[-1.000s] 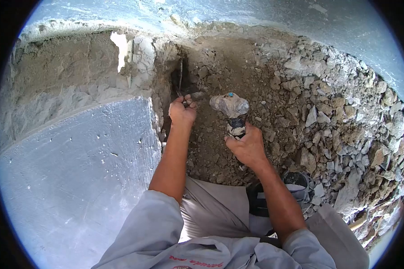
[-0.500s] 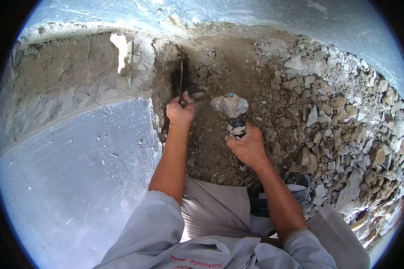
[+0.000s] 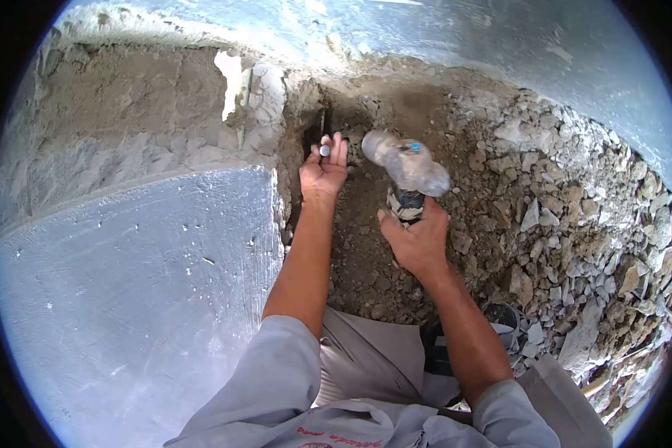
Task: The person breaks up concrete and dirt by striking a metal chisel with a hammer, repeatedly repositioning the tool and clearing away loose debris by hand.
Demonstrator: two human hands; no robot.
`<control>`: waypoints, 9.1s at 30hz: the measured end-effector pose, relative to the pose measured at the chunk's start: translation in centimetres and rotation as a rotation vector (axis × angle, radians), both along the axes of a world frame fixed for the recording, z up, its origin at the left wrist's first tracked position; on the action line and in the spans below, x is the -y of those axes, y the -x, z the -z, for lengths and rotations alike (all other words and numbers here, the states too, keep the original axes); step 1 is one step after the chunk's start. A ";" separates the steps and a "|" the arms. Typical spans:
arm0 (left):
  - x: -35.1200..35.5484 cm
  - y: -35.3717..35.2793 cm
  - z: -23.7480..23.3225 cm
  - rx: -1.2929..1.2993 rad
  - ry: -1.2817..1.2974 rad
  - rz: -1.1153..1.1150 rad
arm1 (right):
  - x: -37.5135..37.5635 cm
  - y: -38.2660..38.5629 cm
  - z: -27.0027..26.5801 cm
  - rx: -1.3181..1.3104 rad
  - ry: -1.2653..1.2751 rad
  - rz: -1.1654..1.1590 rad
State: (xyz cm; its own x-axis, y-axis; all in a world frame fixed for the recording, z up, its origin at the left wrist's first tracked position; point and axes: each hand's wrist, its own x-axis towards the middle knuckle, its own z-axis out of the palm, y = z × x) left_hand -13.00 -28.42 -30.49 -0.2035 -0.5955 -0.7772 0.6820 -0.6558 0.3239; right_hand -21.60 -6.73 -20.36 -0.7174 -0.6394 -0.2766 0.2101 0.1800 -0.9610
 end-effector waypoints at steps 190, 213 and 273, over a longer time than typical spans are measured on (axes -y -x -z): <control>0.9 -0.2 3.5 -0.055 0.040 0.035 | 5.2 -1.0 5.3 0.004 -0.259 -0.176; 1.2 0.0 3.4 -0.170 0.039 0.035 | -0.1 0.7 5.8 0.087 -0.365 -0.161; 0.9 1.8 2.8 0.010 0.037 0.035 | 4.1 1.1 2.6 0.095 -0.044 -0.059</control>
